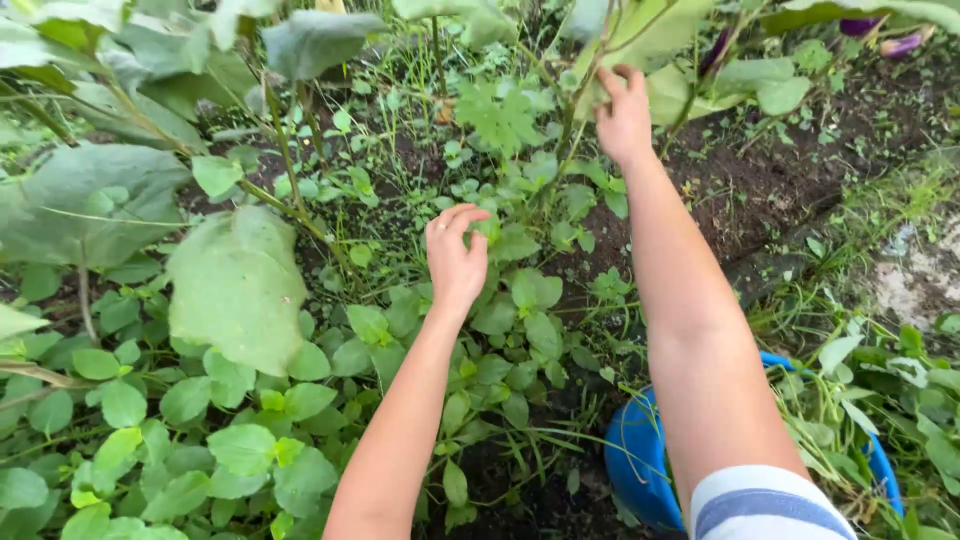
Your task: The recorder is pulling out weeds from the garden bed and putting them into a blue plastic bucket.
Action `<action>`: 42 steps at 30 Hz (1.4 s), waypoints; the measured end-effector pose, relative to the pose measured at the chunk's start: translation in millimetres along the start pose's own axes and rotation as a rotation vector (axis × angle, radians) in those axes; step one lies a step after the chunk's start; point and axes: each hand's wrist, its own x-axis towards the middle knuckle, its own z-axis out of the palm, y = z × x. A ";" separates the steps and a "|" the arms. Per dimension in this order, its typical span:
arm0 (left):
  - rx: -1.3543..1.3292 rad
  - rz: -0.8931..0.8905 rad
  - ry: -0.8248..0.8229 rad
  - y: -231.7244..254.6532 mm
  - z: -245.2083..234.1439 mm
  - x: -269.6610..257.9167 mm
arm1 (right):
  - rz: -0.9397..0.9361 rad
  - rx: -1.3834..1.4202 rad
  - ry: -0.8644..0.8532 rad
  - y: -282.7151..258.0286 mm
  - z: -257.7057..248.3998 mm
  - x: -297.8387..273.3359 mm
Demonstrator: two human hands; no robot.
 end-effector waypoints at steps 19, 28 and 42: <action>-0.159 -0.048 0.139 -27.3 -12.4 4.6 | 0.010 1.079 0.467 12.8 -15.6 -44.5; -0.295 -0.300 0.164 -36.5 -6.2 -12.5 | 0.034 1.063 0.624 18.8 -6.2 -76.0; -0.477 -0.502 0.168 -145.7 43.3 -64.6 | 0.618 0.280 0.347 213.7 250.3 -249.9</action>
